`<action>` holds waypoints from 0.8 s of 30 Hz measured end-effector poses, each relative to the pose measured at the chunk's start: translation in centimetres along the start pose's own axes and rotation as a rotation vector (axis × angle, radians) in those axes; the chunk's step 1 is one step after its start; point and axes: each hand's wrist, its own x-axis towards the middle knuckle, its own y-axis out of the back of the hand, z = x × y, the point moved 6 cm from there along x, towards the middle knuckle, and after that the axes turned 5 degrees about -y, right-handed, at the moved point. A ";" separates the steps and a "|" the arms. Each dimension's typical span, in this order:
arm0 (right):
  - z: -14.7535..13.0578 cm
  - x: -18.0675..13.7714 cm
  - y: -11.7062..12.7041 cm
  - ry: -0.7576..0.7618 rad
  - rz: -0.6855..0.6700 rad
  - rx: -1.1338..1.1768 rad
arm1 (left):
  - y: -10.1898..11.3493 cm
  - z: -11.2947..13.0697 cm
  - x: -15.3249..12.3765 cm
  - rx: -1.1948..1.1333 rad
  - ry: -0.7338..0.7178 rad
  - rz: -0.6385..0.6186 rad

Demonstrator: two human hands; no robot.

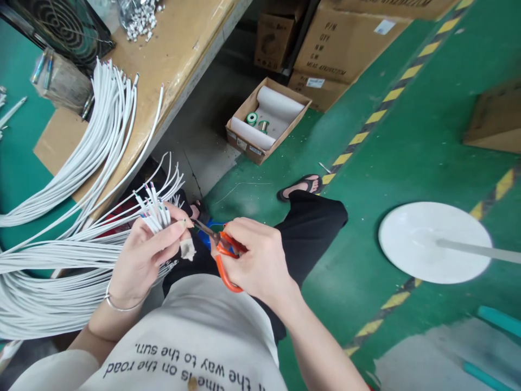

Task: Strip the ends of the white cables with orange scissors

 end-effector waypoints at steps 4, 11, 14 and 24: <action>-0.2 0.3 -0.1 0.001 -0.039 -0.028 | -0.3 0.3 -0.1 0.029 0.006 0.027; -0.7 0.6 0.0 0.021 -0.081 -0.041 | -0.8 0.6 0.0 0.077 -0.080 0.054; -0.7 0.6 0.1 0.030 -0.081 -0.040 | -0.9 0.6 0.0 0.093 -0.069 0.042; -0.4 0.4 0.1 0.067 -0.089 -0.073 | -0.7 0.2 -0.3 0.123 -0.051 0.038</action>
